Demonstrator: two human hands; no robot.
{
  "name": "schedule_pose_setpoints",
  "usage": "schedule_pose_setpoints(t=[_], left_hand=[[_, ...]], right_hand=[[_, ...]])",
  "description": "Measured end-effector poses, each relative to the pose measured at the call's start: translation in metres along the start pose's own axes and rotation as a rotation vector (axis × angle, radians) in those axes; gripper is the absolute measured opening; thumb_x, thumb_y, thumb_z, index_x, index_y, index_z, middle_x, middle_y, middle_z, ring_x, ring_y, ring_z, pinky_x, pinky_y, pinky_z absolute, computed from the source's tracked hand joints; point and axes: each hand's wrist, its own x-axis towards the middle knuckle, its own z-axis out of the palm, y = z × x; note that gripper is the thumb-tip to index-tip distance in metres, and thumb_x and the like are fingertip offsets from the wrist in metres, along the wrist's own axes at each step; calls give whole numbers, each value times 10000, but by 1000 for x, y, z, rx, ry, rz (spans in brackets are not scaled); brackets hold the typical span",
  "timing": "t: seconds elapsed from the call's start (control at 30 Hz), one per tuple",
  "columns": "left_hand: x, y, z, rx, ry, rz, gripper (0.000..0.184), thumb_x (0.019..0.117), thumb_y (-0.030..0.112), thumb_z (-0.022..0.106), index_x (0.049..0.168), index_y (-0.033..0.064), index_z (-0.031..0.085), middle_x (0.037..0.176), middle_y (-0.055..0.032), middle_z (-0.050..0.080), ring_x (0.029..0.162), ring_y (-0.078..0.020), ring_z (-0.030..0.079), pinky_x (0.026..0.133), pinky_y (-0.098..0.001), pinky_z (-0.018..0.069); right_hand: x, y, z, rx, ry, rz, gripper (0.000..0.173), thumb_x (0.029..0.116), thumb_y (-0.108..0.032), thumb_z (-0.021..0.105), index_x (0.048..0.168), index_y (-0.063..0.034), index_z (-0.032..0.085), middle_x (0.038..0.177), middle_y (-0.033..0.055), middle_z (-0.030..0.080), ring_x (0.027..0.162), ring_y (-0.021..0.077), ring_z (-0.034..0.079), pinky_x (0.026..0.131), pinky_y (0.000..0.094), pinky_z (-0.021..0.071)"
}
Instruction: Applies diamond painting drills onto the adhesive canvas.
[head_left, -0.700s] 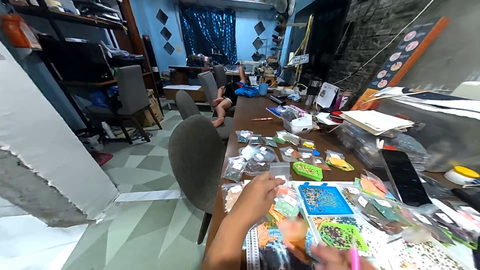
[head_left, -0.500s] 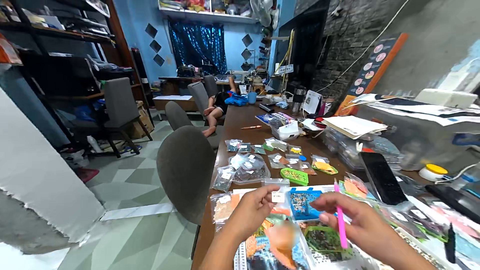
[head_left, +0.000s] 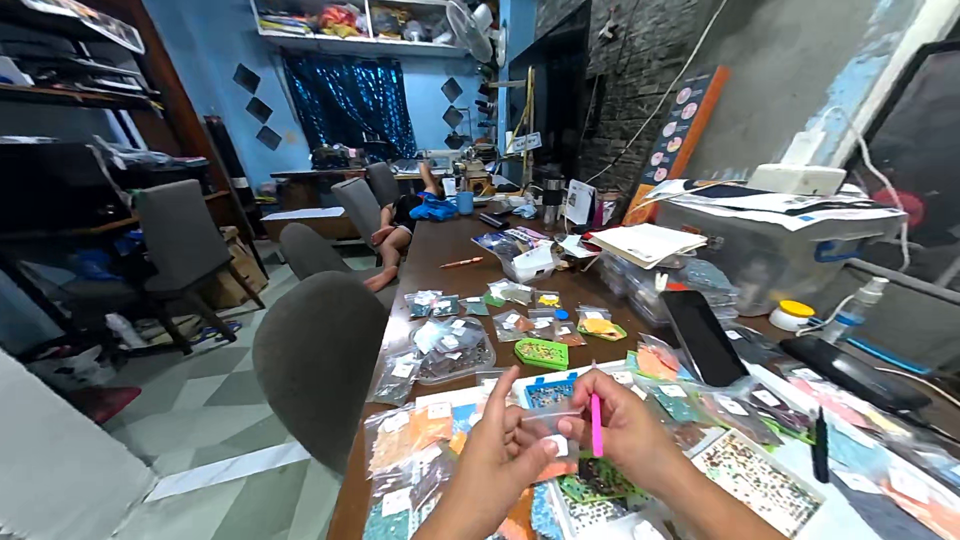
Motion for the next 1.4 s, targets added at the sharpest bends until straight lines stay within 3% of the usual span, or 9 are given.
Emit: schedule_pose_setpoints(t=[0.07,0.1,0.17,0.47,0.63,0.8,0.97,1.13,1.4], left_hand=[[-3,0,5,57,133,42,328,978,140,637,1241,-57,624,919,-16,713,760,-38,661,698,-220,565],[-3,-1,5,94,166,62,201,987,149,621,1082,-7,704,860,20,700,727,-4,639,675,-187,548],[-2,-4,4,145,188,123,172,994,160,608,980,39,730,823,44,694,714,16,634,665,-168,544],[-9,5,8,458,199,335,227,1001,229,591,945,70,743,824,24,708,752,29,639,706,-154,539],[-11,11,1,412,155,332,191,966,214,647,907,65,751,826,37,721,774,46,658,726,-136,553],[-6,5,-15,308,-189,390,320,1036,285,596,929,24,747,853,-21,727,837,33,656,774,-144,537],[-2,0,-28,336,-87,398,306,1038,322,579,962,78,748,886,39,718,865,43,653,804,-144,543],[0,-5,-38,427,-5,384,280,1014,284,586,976,66,756,894,44,725,863,53,656,800,-135,545],[0,-7,-56,545,110,327,270,991,260,582,968,55,756,879,35,722,817,42,654,765,-146,547]], right_hand=[[-3,1,0,-28,-37,-118,175,884,-60,720,988,-70,580,915,-43,689,812,9,666,746,205,573],[-4,2,0,-36,-44,-171,163,890,-70,713,987,-64,582,924,-42,683,830,0,656,757,197,563],[-5,4,2,-48,-55,-264,142,914,-84,699,994,-32,594,948,-13,668,880,7,648,802,196,559],[-9,-7,-1,-128,-150,-403,59,958,-28,599,940,23,622,921,65,669,901,25,631,826,188,525],[-8,-25,-21,-136,-175,-177,60,915,-65,674,864,-61,641,854,-47,665,797,-50,601,723,129,496],[-8,-37,-65,-95,-562,75,110,902,-97,702,940,-131,604,787,-117,640,702,-49,605,652,138,512],[-6,-39,-78,-244,-855,202,125,913,19,646,948,-68,564,781,-34,635,636,9,599,582,181,516],[-4,-43,-64,-700,-876,280,201,878,37,730,1043,44,616,861,151,604,730,221,555,660,418,476],[-10,-42,-51,-702,-920,103,364,754,61,818,1072,24,644,1046,229,620,1015,391,594,840,554,485]])
